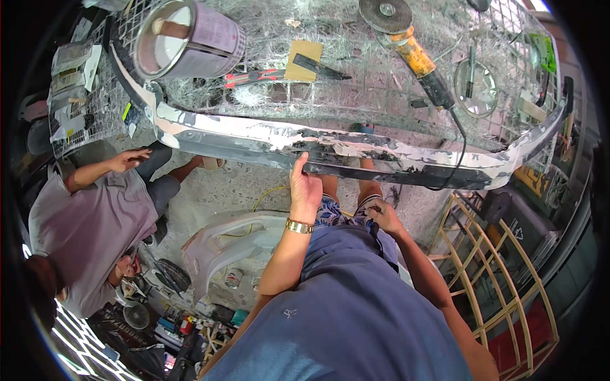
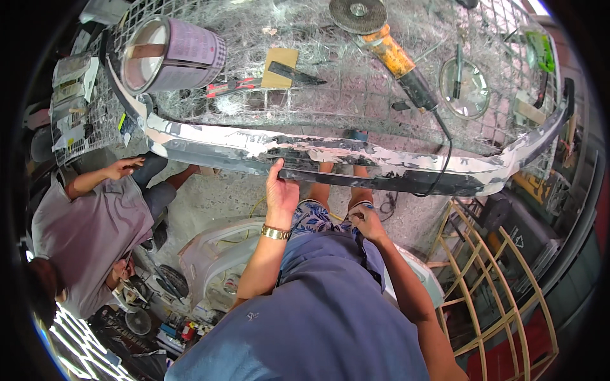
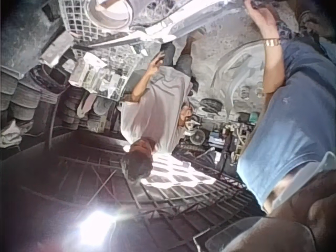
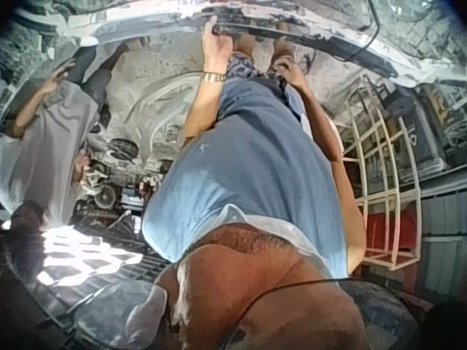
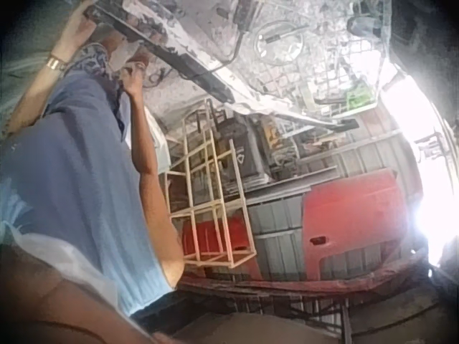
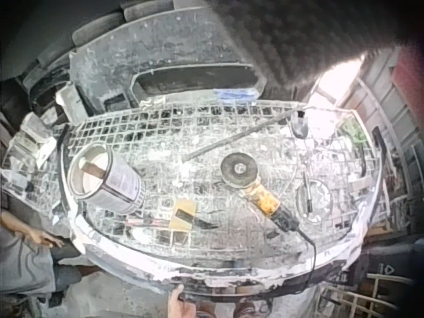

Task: Repairing and prepping a car bumper for painting by applying filler and sanding.

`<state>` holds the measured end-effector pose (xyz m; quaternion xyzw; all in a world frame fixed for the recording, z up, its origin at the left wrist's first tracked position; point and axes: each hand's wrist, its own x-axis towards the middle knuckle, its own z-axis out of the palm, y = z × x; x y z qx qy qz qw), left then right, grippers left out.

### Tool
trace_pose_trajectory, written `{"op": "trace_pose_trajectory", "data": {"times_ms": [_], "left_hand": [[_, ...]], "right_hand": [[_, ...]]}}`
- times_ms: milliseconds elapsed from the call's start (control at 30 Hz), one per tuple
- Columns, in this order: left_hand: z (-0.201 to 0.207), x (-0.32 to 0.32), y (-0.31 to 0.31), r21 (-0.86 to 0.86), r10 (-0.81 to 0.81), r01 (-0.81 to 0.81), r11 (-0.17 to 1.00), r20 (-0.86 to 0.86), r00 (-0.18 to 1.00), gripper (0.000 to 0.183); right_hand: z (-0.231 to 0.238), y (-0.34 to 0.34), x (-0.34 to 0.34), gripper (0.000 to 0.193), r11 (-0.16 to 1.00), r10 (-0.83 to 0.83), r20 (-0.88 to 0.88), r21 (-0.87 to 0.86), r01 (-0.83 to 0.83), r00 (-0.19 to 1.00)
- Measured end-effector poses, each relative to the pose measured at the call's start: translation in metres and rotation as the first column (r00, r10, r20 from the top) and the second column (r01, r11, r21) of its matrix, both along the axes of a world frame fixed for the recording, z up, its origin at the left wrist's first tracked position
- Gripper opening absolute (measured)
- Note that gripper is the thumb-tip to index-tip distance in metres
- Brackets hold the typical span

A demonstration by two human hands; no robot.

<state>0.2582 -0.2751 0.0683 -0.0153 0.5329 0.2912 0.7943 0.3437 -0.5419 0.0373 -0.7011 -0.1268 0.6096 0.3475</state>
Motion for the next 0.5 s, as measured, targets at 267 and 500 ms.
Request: {"op": "trace_pose_trajectory", "data": {"times_ms": [267, 500], "left_hand": [[-0.002, 0.005, -0.001, -0.005, 0.106, -0.106, 0.994, 0.107, 0.989, 0.02], [-0.023, 0.002, -0.007, 0.074, 0.111, -0.117, 0.99, 0.09, 0.99, 0.022]], "right_hand": [[0.049, 0.001, 0.021, 0.014, 1.0, -0.004, 0.156, 0.025, 0.001, 0.988], [0.071, 0.008, 0.023, 0.01, 0.999, -0.047, 0.119, 0.02, 0.045, 0.992]]}}
